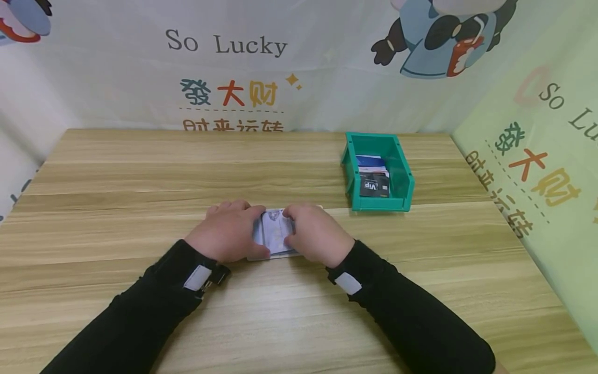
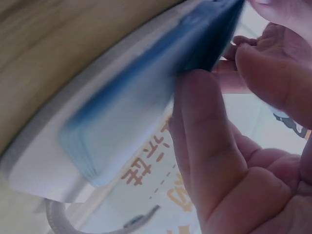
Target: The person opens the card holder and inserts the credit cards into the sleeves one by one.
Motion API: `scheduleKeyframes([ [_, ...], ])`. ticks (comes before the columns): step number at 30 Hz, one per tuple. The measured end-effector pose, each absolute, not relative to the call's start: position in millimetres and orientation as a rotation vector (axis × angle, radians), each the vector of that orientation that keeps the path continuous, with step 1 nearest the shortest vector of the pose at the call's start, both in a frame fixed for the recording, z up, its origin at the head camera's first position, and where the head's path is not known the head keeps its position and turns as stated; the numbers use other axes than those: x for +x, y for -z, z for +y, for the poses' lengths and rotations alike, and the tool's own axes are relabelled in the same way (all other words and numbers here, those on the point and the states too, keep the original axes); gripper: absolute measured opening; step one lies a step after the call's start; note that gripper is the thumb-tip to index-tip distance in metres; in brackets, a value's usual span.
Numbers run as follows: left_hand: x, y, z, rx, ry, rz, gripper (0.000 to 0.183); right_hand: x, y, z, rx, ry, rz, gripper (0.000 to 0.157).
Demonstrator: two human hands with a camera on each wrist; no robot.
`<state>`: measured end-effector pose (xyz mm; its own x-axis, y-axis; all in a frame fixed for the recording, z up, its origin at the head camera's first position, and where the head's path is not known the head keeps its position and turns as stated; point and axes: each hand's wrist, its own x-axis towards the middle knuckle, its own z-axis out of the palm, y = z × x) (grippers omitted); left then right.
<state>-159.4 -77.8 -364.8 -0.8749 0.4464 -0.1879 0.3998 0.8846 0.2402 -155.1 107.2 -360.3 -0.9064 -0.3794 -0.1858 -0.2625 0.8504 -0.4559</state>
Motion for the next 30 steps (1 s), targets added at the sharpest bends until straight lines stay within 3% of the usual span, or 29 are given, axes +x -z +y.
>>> scheduleKeyframes([
  [30,-157.4,364.4,-76.4,0.649,-0.386,2.777,0.089,-146.2,360.0,101.6,-0.506,0.659,2.714,0.055],
])
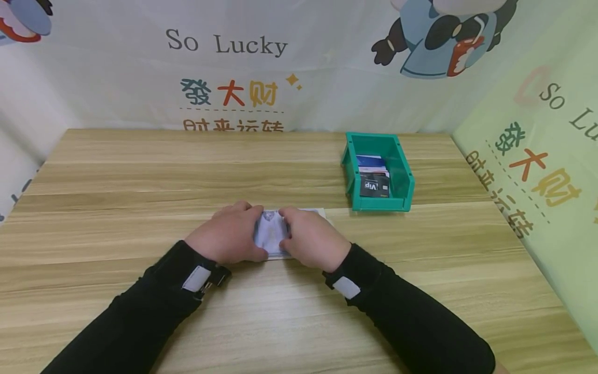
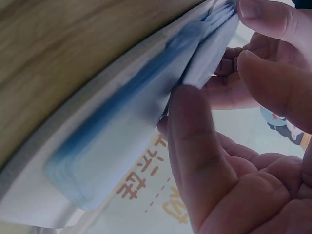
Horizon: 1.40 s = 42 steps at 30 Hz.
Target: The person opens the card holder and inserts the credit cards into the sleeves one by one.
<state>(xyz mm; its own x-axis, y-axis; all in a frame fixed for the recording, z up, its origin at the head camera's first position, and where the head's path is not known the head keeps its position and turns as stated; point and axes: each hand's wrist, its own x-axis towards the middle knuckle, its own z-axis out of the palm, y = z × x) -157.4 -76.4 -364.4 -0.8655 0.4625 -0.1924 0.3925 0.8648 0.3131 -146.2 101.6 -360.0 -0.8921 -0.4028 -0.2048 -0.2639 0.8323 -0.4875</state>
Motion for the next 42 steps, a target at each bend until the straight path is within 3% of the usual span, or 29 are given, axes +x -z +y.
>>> scheduleKeyframes([
  [34,-159.2,365.3,-77.9,0.589,-0.498,2.753,0.095,-145.7,358.6,106.3,-0.560,0.710,2.626,0.052],
  [42,-164.9,366.4,-81.3,0.527,-0.653,2.742,0.081,-145.7,359.0,105.4,-0.589,0.689,2.616,0.051],
])
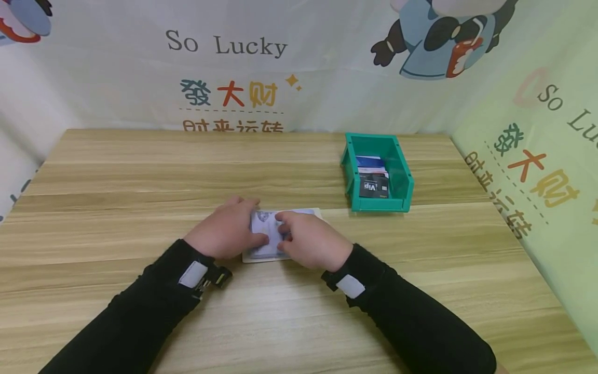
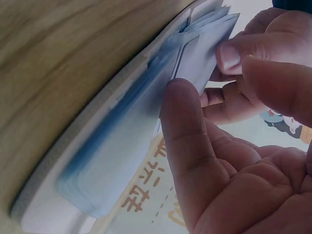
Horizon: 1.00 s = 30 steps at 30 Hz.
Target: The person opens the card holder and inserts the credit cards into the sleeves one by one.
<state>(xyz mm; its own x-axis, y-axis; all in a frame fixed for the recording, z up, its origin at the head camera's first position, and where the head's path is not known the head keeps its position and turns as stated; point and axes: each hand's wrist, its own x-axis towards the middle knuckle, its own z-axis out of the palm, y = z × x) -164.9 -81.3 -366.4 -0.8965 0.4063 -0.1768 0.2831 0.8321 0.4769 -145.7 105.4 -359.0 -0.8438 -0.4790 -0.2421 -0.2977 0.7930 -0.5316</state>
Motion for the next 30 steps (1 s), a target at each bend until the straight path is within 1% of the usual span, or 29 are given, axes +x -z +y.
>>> scheduleKeyframes([
  [7,-167.8,365.7,-81.7,0.453,-0.752,2.754,0.069,-146.0,356.0,107.3,-0.620,0.669,2.611,0.053],
  [10,-167.8,365.0,-81.8,0.460,-0.771,2.746,0.060,-148.6,352.9,112.7,-0.610,0.613,2.677,0.053],
  [12,-167.7,364.3,-82.1,0.470,-0.780,2.743,0.051,-151.6,351.2,118.4,-0.592,0.559,2.752,0.050],
  [16,-168.1,362.6,-83.5,0.480,-0.791,2.756,0.037,-159.5,352.2,131.8,-0.581,0.397,2.903,0.037],
  [19,-168.3,360.8,-84.5,0.466,-0.816,2.770,0.035,-164.4,356.4,138.9,-0.575,0.299,2.941,0.030],
  [22,-167.7,358.7,-84.6,0.442,-0.856,2.781,0.038,-167.2,361.1,141.2,-0.577,0.258,2.910,0.027],
  [27,-164.6,354.5,-82.0,0.426,-0.922,2.793,0.040,-168.3,365.9,139.6,-0.603,0.262,2.854,0.031],
  [30,-162.4,352.9,-79.3,0.435,-0.963,2.802,0.039,-168.3,366.9,137.4,-0.619,0.281,2.836,0.027],
])
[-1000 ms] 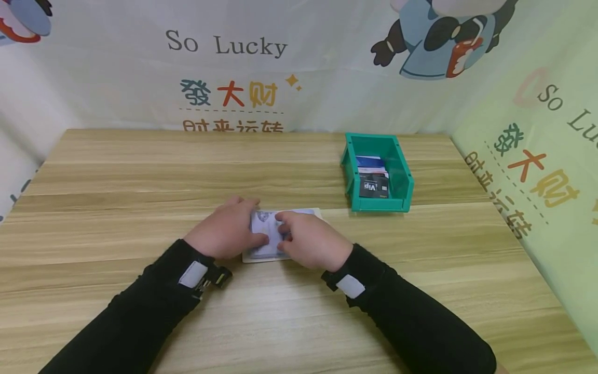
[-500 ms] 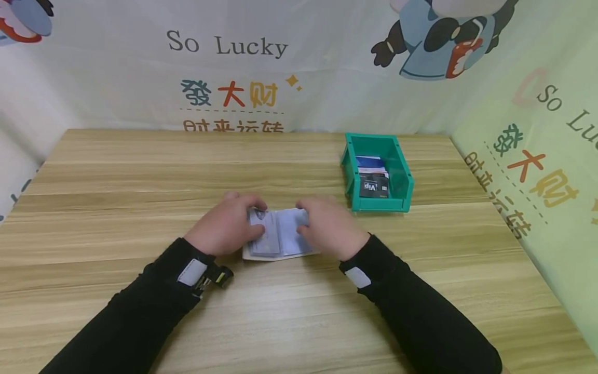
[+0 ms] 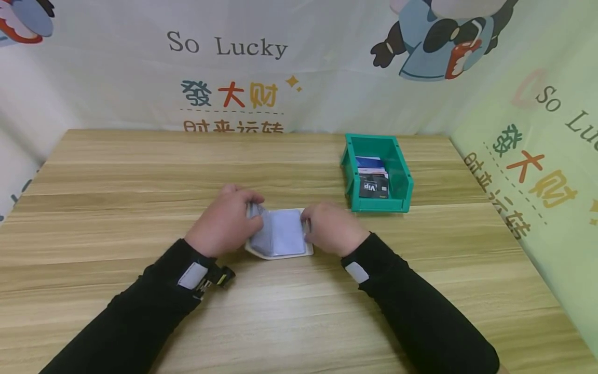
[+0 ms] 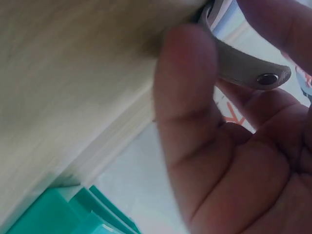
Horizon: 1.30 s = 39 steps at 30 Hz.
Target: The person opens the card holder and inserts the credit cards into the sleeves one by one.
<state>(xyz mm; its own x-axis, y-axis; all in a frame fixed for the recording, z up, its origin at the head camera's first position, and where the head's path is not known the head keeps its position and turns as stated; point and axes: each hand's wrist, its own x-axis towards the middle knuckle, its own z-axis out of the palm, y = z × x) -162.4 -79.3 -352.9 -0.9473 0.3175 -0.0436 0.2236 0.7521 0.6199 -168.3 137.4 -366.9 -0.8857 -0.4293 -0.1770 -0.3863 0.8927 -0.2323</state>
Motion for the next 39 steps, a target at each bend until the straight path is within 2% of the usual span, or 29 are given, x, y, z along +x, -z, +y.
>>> scheduleKeyframes([
  [5,-159.3,352.3,-74.2,0.501,-1.021,2.814,0.033,-169.2,368.2,135.2,-0.671,0.287,2.829,0.016],
  [9,-156.6,352.9,-70.9,0.576,-1.050,2.808,0.027,-167.6,369.4,132.7,-0.718,0.302,2.830,0.017],
  [18,-155.1,358.6,-66.1,0.720,-1.012,2.767,0.030,-161.9,367.6,126.8,-0.821,0.359,2.800,0.016],
  [26,-154.4,363.8,-63.1,0.773,-0.950,2.752,0.036,-161.3,367.8,125.4,-0.822,0.372,2.792,0.018],
  [33,-154.2,367.4,-63.3,0.787,-0.825,2.746,0.054,-161.4,366.2,126.3,-0.808,0.376,2.789,0.021],
  [39,-155.4,368.0,-64.7,0.755,-0.696,2.767,0.058,-160.9,362.6,127.7,-0.699,0.415,2.785,0.017],
])
